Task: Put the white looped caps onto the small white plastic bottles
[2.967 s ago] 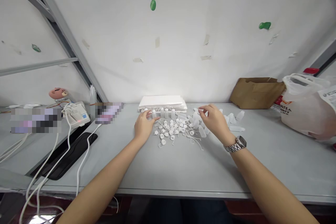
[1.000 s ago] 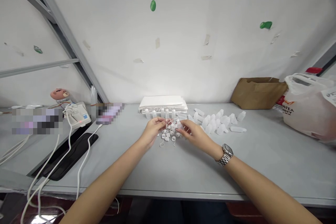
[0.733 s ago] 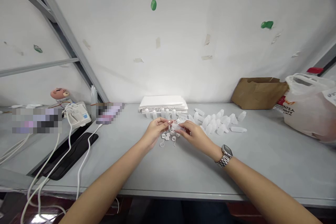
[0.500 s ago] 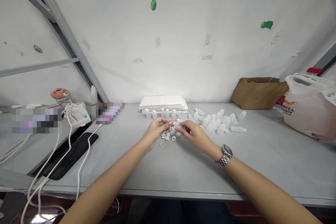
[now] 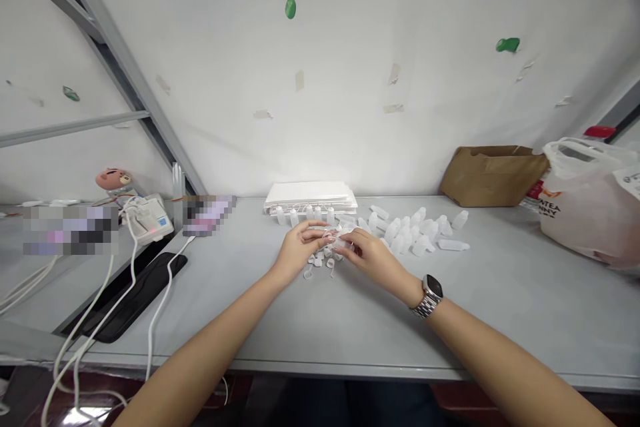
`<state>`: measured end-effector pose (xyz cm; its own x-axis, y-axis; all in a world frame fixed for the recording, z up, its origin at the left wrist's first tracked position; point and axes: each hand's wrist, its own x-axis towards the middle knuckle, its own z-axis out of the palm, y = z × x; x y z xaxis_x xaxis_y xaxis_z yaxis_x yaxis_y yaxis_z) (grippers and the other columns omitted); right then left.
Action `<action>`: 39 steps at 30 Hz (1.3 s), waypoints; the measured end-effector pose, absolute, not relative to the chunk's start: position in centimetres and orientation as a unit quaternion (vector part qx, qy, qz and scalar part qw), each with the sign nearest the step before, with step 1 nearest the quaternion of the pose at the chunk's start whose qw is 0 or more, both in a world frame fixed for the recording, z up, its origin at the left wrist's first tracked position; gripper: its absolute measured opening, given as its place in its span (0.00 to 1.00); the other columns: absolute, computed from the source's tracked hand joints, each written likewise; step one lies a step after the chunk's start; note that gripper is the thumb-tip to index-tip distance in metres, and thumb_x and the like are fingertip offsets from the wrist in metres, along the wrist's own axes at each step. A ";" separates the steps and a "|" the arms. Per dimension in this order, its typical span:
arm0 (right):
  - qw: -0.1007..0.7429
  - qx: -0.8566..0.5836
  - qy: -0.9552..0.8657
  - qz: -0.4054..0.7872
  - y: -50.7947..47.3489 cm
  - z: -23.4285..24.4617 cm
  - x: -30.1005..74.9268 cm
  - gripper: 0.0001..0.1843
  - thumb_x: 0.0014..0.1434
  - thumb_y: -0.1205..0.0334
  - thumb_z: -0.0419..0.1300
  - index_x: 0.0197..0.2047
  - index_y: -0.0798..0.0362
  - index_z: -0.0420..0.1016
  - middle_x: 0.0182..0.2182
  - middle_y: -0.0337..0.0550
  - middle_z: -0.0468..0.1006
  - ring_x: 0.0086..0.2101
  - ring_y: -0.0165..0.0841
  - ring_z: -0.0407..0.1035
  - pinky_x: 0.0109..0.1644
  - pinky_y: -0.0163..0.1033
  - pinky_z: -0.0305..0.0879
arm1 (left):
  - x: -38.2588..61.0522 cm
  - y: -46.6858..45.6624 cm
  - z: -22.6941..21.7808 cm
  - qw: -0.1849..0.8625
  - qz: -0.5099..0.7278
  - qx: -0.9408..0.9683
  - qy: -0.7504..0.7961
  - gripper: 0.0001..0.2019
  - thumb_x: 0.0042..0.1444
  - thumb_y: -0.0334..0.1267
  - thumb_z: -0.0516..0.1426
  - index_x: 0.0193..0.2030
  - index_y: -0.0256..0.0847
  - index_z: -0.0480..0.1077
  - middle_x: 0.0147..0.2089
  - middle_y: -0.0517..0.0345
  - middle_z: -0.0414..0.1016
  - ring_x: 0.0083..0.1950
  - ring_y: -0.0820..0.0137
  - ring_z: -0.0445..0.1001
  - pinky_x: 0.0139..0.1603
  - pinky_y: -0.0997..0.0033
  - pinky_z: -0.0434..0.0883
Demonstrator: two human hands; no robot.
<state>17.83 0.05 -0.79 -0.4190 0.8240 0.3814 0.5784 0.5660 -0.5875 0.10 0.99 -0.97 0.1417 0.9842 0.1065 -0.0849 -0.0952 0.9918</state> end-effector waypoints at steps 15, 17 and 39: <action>0.391 -0.433 -0.718 0.379 0.2 -0.8 17.5 0.09 0.59 0.57 0.51 0.38 0.52 0.64 0.33 0.41 0.71 0.33 0.33 0.71 0.37 0.39 0.64 | 0.6 0.0 -0.5 0.435 0.512 0.623 0.401 0.19 0.49 0.37 0.59 0.50 0.43 0.67 0.49 0.53 0.73 0.54 0.64 0.67 0.51 0.65 0.68; 0.395 -0.427 -0.706 0.404 0.2 -0.7 17.4 0.09 0.58 0.56 0.52 0.38 0.52 0.64 0.31 0.40 0.72 0.33 0.33 0.72 0.37 0.39 0.65 | 0.6 0.0 -0.4 0.415 0.523 0.619 0.413 0.19 0.48 0.38 0.60 0.49 0.43 0.68 0.49 0.53 0.73 0.53 0.64 0.68 0.54 0.64 0.66; 0.431 -0.383 -0.794 0.191 -0.4 -0.3 17.7 0.10 0.59 0.64 0.52 0.44 0.52 0.67 0.34 0.45 0.69 0.32 0.33 0.65 0.38 0.41 0.64 | 0.4 -0.4 0.9 0.414 0.524 0.609 0.429 0.13 0.44 0.39 0.62 0.38 0.42 0.75 0.43 0.55 0.77 0.50 0.62 0.71 0.51 0.64 0.67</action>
